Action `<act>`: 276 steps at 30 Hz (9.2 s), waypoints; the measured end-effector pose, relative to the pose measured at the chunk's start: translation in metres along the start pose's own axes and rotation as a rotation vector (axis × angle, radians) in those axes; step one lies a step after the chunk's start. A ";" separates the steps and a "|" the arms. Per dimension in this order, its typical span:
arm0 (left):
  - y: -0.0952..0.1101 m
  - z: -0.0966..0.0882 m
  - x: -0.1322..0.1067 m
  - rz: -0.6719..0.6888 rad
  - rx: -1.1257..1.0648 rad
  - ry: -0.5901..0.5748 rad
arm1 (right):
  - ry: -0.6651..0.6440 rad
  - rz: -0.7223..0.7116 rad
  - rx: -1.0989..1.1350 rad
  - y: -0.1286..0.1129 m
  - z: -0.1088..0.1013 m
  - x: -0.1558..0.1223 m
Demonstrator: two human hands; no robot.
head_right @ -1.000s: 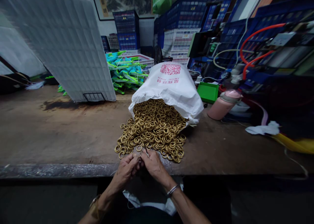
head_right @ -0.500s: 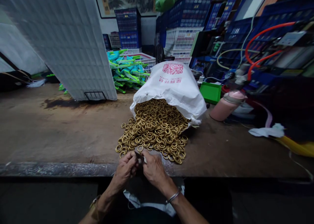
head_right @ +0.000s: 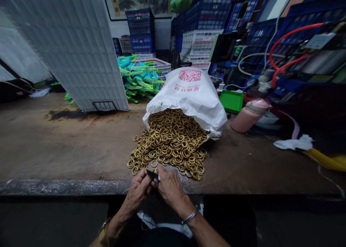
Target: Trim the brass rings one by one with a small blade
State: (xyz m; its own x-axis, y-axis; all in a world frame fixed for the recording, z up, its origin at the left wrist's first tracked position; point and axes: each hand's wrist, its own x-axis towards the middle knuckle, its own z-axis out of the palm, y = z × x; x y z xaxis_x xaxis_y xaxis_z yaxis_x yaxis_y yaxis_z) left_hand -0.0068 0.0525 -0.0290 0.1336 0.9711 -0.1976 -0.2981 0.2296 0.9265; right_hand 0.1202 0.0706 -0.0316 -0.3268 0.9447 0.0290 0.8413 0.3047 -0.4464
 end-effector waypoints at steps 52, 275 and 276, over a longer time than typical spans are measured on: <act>0.007 -0.008 -0.006 -0.057 0.143 0.105 | 0.123 0.042 0.434 -0.006 -0.004 0.006; 0.013 0.020 -0.001 0.015 0.168 0.056 | -0.166 0.404 1.194 0.007 -0.012 -0.004; 0.014 0.020 -0.002 -0.025 0.171 0.046 | -0.149 0.406 1.183 0.006 -0.013 -0.003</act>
State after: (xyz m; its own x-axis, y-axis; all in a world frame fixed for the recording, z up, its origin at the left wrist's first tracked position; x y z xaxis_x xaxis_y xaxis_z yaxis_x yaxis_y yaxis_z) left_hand 0.0074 0.0529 -0.0091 0.0944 0.9682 -0.2317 -0.1297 0.2427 0.9614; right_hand 0.1321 0.0708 -0.0233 -0.2456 0.8983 -0.3643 0.0172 -0.3717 -0.9282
